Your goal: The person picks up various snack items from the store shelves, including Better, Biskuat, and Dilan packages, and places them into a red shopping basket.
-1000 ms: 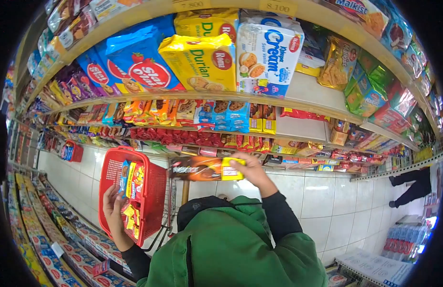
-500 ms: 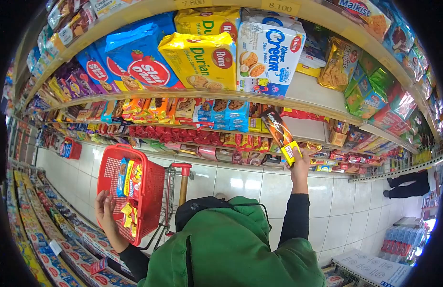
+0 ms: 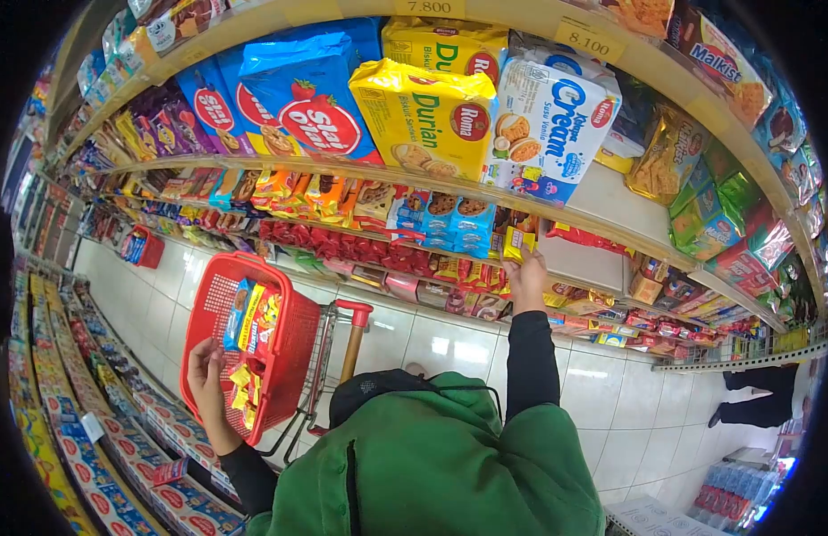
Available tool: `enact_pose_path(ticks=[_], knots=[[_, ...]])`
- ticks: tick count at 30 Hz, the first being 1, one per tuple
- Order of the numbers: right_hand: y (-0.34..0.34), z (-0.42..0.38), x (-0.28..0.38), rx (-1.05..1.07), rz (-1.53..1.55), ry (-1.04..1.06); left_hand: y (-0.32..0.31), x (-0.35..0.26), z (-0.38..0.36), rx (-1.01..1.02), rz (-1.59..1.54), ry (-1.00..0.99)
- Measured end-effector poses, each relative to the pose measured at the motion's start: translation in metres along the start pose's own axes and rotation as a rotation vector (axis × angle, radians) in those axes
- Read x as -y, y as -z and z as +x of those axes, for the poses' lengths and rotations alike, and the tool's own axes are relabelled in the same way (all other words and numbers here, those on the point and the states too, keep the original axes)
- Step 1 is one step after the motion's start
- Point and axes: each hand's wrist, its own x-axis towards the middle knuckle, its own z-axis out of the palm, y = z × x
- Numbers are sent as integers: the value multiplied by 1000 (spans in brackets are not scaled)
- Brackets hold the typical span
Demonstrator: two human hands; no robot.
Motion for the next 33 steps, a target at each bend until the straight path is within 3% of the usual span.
enact_pose_path(ticks=[6,18,24,31,32,33], knots=[[-2,6,-21,17,90,112,-2,-7,1,-5,180,-49],[-24,6,-29,-226,-481,169,-1,-7,8,40,466,-203],[-19,13,-28,-243,-759,207,6,-7,16,47,501,-191],[-9,24,-25,-243,-854,225,34,12,32,50,481,-171],[9,44,-30,-222,-843,259,41,18,32,28,484,-164],[62,87,-39,-82,-1069,398,47,24,33,5,466,-174]])
